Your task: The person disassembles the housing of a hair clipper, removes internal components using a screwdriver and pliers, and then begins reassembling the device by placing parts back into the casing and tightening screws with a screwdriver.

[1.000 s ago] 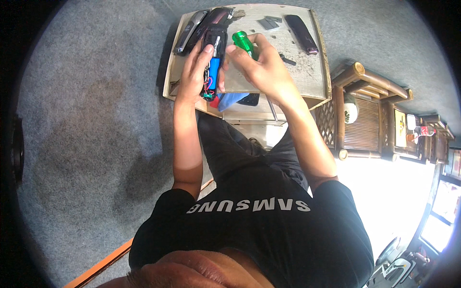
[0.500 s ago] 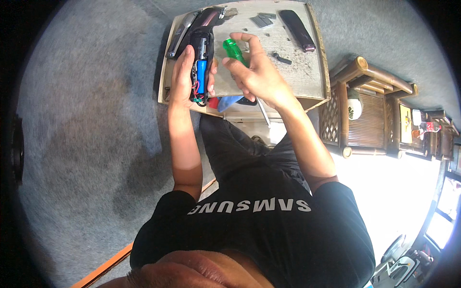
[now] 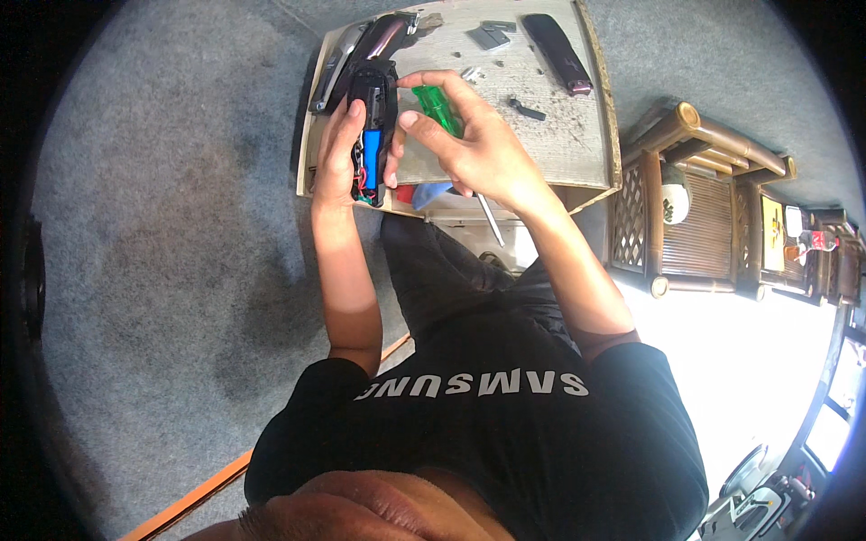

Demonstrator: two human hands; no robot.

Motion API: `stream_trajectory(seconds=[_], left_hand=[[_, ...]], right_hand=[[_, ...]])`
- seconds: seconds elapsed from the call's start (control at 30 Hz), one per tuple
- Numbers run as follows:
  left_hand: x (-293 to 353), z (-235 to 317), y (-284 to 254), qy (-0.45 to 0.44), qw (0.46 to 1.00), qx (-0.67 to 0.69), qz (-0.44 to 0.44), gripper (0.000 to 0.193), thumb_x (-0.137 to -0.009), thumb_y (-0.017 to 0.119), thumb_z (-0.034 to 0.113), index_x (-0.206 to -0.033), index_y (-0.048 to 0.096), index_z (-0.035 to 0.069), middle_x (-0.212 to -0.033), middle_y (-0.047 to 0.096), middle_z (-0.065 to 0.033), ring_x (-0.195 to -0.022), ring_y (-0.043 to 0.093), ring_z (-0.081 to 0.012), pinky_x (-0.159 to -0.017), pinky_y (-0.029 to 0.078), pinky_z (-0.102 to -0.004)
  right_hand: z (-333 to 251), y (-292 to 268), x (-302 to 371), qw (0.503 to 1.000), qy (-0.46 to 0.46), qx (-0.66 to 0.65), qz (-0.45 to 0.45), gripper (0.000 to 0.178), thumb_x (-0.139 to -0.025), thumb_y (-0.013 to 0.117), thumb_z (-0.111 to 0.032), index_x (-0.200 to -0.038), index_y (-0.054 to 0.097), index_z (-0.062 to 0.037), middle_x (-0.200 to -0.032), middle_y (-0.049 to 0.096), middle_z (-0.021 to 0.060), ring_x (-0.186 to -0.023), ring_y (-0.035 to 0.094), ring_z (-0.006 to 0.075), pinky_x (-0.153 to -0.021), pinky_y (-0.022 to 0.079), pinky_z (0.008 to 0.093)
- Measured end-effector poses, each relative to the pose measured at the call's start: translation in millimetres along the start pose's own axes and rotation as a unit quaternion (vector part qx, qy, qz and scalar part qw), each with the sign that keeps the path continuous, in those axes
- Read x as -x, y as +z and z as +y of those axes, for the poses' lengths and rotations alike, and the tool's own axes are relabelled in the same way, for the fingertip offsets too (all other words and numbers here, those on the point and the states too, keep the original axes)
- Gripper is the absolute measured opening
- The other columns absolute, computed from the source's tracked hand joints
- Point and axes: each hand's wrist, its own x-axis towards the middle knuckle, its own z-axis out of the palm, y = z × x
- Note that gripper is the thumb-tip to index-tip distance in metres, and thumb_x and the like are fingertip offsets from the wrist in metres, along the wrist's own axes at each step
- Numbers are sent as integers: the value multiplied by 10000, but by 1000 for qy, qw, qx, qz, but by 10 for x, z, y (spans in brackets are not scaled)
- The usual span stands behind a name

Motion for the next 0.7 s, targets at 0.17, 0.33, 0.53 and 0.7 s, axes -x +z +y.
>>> stream_trajectory(seconds=[0.17,0.33,0.53,0.7], left_hand=[[2,36,18,0,1000,-11,-11,443,-1079,561,403,-1317,527,31,-772,659,-147,-475,606,-156,-445,503,-270],[-3,-2,37,12,999,-25,-39,382,-1063,617,354,-1242,521,31,-786,670,-134,-498,615,-142,-460,498,-259],[11,-9,25,26,997,-39,-54,379,-1048,654,356,-1193,518,33,-799,677,-124,-518,626,-128,-473,498,-245],[25,21,18,7,996,-53,-78,445,-1036,666,404,-1231,537,26,-804,672,-116,-523,626,-120,-472,496,-237]], right_hand=[[37,4,-25,1000,-3,1,14,420,-1061,648,-244,-1433,521,-96,-650,471,-46,-463,393,31,-380,309,216],[33,-27,-20,1000,-6,16,19,515,-1005,723,-361,-1401,535,-91,-792,678,13,-483,502,61,-387,375,240],[27,-24,-14,997,9,74,9,524,-982,747,-435,-1306,556,-70,-760,696,13,-519,519,72,-417,380,257],[17,-12,-13,997,-9,79,12,453,-976,755,-446,-1112,536,-73,-708,685,8,-547,526,76,-451,382,265]])
